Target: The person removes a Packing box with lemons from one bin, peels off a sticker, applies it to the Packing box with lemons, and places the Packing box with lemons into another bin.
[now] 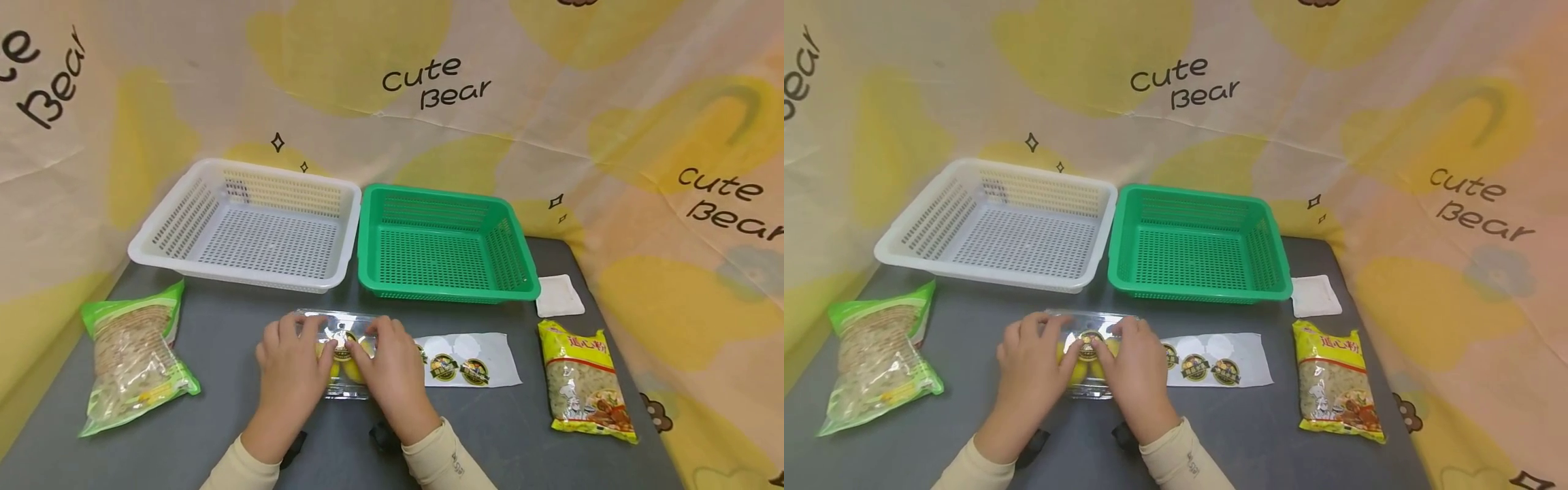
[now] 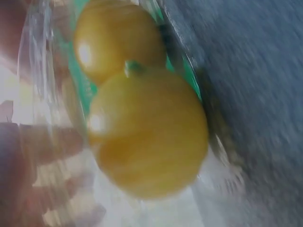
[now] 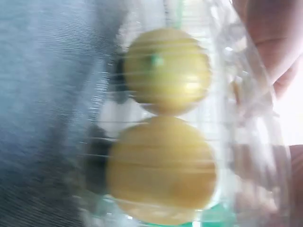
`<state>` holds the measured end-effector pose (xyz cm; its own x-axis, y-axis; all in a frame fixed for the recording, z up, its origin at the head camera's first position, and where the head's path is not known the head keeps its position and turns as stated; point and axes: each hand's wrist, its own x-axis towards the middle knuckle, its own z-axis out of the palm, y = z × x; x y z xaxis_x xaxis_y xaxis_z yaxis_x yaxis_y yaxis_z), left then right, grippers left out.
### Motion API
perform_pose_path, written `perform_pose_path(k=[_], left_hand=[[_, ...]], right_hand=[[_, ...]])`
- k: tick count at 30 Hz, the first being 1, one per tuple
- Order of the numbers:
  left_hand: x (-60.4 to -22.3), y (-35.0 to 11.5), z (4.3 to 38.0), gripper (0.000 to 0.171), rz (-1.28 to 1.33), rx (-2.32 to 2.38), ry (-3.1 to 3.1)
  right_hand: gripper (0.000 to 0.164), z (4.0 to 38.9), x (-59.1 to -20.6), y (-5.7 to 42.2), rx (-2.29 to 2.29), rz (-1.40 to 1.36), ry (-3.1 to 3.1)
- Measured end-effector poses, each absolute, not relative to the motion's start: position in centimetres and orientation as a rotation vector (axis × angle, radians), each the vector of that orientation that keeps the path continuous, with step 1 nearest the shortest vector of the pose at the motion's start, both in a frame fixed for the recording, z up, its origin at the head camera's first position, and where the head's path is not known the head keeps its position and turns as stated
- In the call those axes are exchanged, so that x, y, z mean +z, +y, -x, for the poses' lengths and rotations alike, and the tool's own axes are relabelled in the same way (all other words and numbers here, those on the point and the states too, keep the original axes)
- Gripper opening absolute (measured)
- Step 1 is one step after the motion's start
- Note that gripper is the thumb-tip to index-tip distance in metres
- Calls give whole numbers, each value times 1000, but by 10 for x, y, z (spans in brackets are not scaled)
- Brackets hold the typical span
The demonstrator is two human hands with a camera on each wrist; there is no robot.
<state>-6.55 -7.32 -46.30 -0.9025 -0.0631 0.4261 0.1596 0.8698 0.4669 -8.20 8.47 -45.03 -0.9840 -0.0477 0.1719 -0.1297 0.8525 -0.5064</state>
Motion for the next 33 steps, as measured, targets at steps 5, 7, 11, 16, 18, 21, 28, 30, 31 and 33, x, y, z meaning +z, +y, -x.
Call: perform_pose_path(k=[5, 7, 11, 16, 18, 21, 28, 30, 31, 33], left_hand=[[-463, -85, 66, 62, -7, -847, -2644], [-463, -87, 67, 68, -34, -920, -2684], [-463, -89, 69, 73, -73, -1067, -2746], [-465, -87, 71, 74, -112, -1185, -2787], [-464, -87, 71, 75, -131, -1205, -2792], [-464, -86, 71, 75, -149, -1215, -2794], [-464, -85, 70, 73, -181, -1218, -2802], [-464, -85, 70, 73, -183, -1214, -2802], [-464, -85, 70, 72, -183, -1214, -2801], [-464, -85, 70, 72, -181, -1213, -2800]], right_hand=[[34, 80, -458, 85, 871, -180, -2790], [38, 82, -460, 85, 876, -184, -2765], [47, 86, -464, 84, 893, -183, -2770], [30, 89, -468, 84, 935, -226, -2755], [20, 89, -470, 84, 920, -266, -2726], [13, 87, -471, 85, 872, -300, -2698], [21, 81, -468, 88, 835, -297, -2748], [25, 79, -466, 89, 837, -285, -2777], [26, 78, -465, 89, 836, -280, -2793], [28, 77, -464, 90, 825, -273, -2821]])
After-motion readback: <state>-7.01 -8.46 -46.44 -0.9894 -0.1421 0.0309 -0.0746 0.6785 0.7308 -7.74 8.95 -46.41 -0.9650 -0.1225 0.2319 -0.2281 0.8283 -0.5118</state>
